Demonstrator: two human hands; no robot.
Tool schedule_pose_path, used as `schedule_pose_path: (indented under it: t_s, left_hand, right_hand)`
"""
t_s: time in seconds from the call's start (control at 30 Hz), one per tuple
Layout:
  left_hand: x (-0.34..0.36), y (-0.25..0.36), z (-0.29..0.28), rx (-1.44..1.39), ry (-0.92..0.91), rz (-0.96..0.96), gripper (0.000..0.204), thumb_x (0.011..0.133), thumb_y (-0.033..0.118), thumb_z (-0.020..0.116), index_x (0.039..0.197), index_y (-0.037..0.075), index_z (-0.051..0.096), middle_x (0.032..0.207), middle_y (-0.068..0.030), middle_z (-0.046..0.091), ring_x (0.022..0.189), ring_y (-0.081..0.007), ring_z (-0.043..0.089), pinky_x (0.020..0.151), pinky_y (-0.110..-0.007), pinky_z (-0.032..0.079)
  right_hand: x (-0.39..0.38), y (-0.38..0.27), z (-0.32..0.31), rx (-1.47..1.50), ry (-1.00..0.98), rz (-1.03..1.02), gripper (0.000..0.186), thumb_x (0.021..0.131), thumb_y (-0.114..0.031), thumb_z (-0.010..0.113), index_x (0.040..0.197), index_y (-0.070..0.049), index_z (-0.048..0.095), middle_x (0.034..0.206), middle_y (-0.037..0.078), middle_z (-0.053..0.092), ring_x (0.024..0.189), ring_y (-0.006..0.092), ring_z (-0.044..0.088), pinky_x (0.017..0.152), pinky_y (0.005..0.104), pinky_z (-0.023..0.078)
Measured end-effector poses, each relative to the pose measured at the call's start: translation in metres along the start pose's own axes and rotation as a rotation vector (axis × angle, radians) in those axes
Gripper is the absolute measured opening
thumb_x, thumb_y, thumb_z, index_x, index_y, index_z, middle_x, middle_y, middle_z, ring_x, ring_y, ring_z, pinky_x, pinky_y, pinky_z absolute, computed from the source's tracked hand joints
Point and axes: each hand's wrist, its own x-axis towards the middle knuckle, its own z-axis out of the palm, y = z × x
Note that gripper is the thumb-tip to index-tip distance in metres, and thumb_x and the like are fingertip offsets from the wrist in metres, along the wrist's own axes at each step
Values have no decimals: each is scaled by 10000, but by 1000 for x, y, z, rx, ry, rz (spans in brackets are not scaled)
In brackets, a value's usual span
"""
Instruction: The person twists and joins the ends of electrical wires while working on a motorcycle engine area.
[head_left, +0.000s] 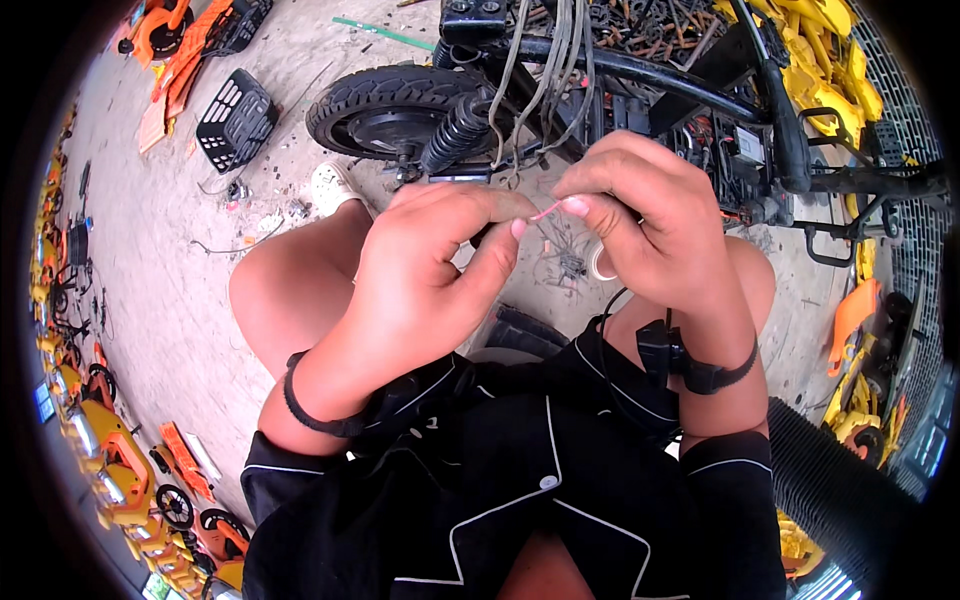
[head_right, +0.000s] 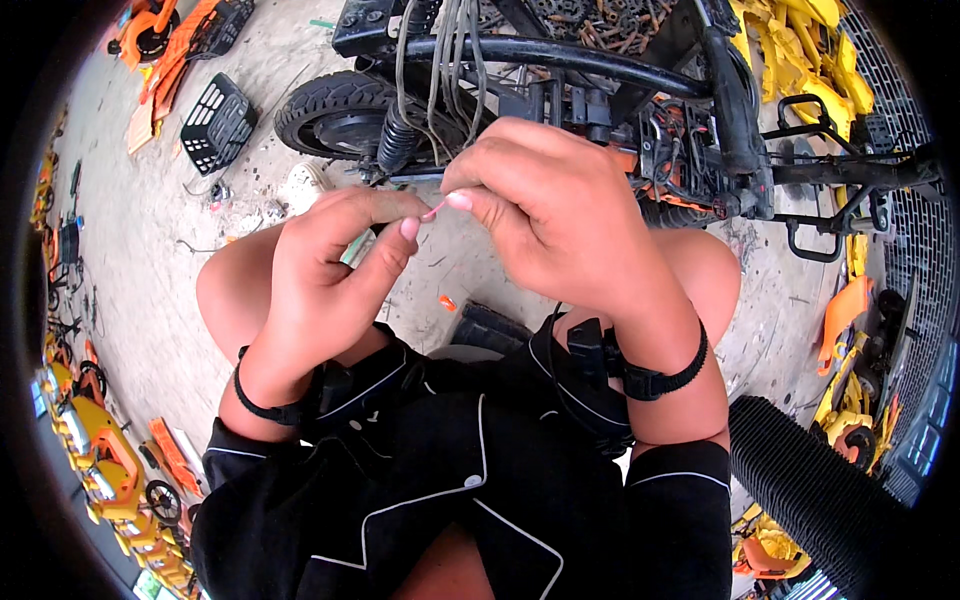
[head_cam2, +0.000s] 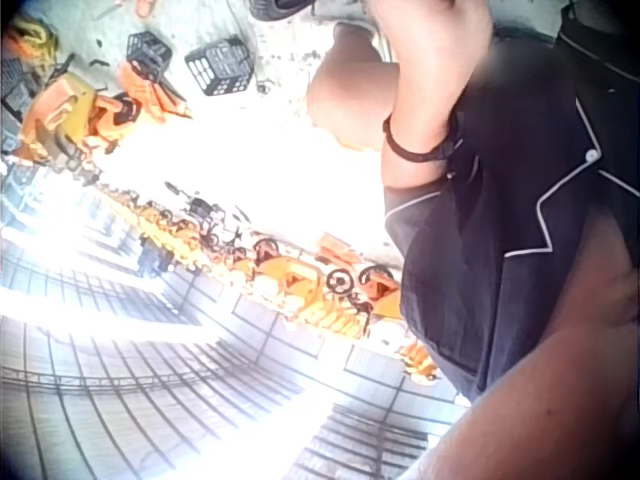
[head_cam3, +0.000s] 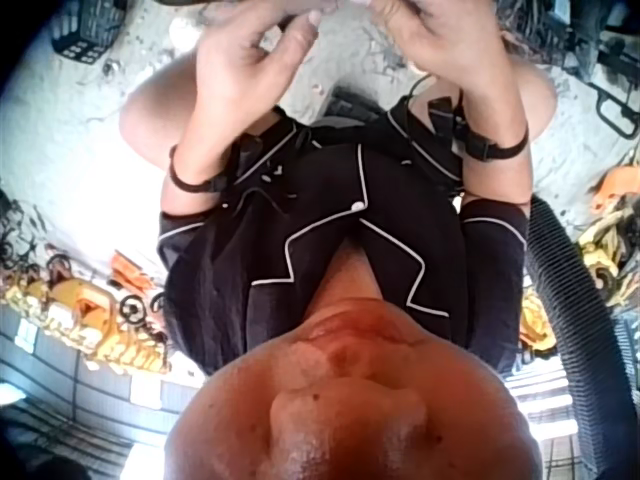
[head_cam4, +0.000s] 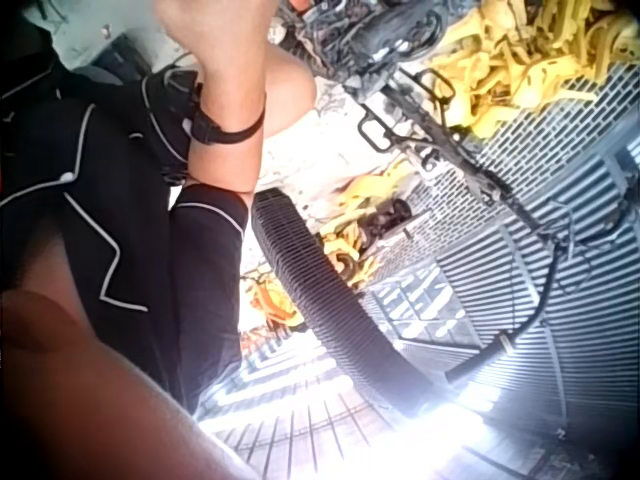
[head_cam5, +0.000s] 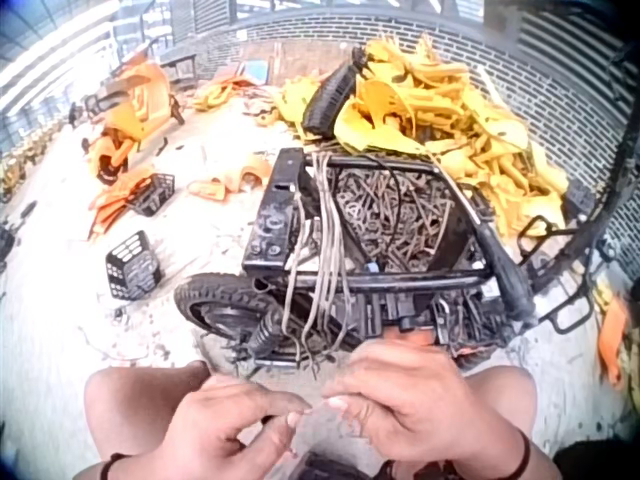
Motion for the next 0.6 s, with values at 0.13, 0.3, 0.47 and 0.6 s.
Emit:
schedule_pose_path:
  t_s: [0.13,0.3,0.47,0.6]
  left_hand:
    - [-3,-1,3,-497,-84,-248,134,992,58,697,1096,-13,743,1013,-76,744,872,-128,665,795,-276,531]
    - [-3,0,2,-756,-73,-367,183,1007,69,689,1149,-39,732,1061,-77,743,873,-130,661,798,-281,540]
    - [-1,5,5,-771,-17,-432,203,1010,80,691,1175,-33,728,1085,-76,741,879,-125,663,813,-275,548]
    - [1,2,8,-752,1,-392,207,1008,75,693,1181,-33,728,1068,-79,743,890,-123,673,815,-269,555]
  right_hand:
    - [0,3,4,78,25,14,84,866,-30,731,946,-37,706,875,116,654,754,310,651,651,373,508]
    - [2,3,8,176,68,69,111,879,-42,749,989,-48,733,898,104,668,747,274,644,642,345,506]
    - [-1,-6,4,97,150,73,158,859,-47,779,1015,-58,758,922,94,695,785,256,674,672,323,528]
    - [-2,-11,11,-69,148,-70,158,863,-9,779,1021,-12,771,962,99,698,763,163,655,643,270,520]
